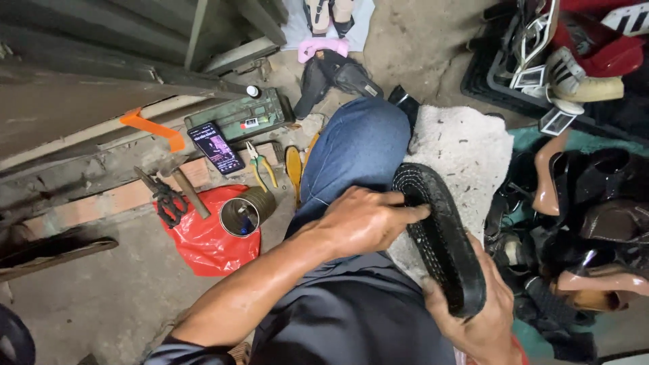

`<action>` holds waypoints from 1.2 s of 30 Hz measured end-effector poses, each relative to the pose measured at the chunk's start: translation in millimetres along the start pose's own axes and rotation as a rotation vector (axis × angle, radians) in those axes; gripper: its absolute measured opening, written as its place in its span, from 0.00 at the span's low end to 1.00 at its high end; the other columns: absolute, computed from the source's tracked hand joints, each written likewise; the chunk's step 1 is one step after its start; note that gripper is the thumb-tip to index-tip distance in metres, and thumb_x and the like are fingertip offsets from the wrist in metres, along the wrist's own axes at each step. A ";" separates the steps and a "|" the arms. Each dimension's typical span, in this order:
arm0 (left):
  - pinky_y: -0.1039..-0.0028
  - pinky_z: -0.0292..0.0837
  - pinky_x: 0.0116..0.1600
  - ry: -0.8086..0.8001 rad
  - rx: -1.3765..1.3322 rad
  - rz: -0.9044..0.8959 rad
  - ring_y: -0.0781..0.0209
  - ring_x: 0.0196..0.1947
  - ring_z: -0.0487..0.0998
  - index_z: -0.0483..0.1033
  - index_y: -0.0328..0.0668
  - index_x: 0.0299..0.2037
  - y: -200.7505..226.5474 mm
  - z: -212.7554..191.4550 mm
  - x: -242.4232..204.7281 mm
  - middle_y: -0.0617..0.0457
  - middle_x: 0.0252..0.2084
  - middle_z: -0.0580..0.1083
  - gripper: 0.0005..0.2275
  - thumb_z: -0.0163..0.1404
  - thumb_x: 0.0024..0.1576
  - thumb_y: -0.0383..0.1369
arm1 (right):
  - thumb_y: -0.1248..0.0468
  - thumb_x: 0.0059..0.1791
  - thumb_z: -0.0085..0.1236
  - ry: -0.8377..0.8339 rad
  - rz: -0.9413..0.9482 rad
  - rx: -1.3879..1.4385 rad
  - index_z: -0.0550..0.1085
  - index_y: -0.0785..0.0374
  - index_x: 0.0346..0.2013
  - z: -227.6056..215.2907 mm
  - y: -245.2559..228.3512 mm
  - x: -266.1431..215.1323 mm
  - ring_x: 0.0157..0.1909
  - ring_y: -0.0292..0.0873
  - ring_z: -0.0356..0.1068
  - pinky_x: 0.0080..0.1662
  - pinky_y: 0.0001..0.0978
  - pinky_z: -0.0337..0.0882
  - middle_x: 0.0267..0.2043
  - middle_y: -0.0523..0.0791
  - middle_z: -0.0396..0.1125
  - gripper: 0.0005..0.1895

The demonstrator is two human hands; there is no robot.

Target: The person sits on the floor and sews a black sandal using a needle and white thread. They repeatedly push the needle through the sole and pull the thread to stitch the sandal while holding it on their lap.

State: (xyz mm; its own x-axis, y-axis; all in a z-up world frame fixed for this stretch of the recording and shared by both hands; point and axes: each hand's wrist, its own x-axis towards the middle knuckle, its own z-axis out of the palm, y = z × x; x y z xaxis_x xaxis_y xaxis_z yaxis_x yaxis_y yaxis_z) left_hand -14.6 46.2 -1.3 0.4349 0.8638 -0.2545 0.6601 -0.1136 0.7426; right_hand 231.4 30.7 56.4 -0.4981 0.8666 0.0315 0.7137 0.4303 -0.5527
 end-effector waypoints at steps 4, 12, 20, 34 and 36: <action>0.45 0.72 0.33 0.267 -0.001 0.077 0.38 0.34 0.79 0.75 0.63 0.61 -6.0 1.2 -17.2 0.45 0.43 0.77 0.17 0.49 0.62 0.34 | 0.41 0.24 0.76 -0.307 0.126 0.129 0.59 0.66 0.71 -15.0 28.7 -11.3 0.71 0.53 0.61 0.68 0.44 0.60 0.70 0.54 0.62 0.68; 0.53 0.69 0.42 0.089 0.141 0.016 0.34 0.46 0.76 0.68 0.38 0.47 18.5 -9.8 -24.7 0.36 0.42 0.75 0.11 0.46 0.54 0.20 | 0.61 0.56 0.60 0.082 0.091 -0.259 0.78 0.67 0.47 -4.1 37.0 10.2 0.65 0.57 0.63 0.61 0.49 0.66 0.67 0.54 0.70 0.12; 0.51 0.62 0.30 0.343 0.004 0.088 0.40 0.32 0.70 0.64 0.39 0.35 16.9 3.0 -28.8 0.44 0.29 0.69 0.06 0.47 0.52 0.20 | 0.67 0.54 0.56 -0.007 -0.109 -0.084 0.77 0.66 0.46 20.7 2.9 28.5 0.70 0.63 0.59 0.67 0.56 0.60 0.69 0.55 0.63 0.08; 0.57 0.65 0.35 0.402 0.055 0.178 0.45 0.31 0.69 0.70 0.40 0.38 13.3 2.5 -28.5 0.47 0.29 0.69 0.04 0.45 0.59 0.22 | 0.67 0.52 0.57 -0.073 0.260 0.380 0.78 0.64 0.49 10.4 0.4 33.0 0.49 0.42 0.78 0.54 0.31 0.77 0.49 0.48 0.77 0.11; 0.57 0.65 0.35 0.396 0.069 0.181 0.45 0.31 0.69 0.71 0.39 0.40 12.9 3.4 -29.1 0.47 0.29 0.70 0.04 0.45 0.59 0.22 | 0.68 0.53 0.55 -0.105 0.140 0.311 0.75 0.65 0.53 18.8 3.9 32.8 0.51 0.45 0.78 0.56 0.33 0.78 0.53 0.50 0.75 0.14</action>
State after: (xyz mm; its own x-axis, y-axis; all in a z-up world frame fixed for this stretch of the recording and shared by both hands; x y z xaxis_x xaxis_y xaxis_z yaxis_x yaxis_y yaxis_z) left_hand -16.7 17.9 13.6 0.2875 0.9471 0.1428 0.6402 -0.3009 0.7068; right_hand 208.5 56.1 39.7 -0.4656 0.8739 -0.1396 0.6027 0.1976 -0.7731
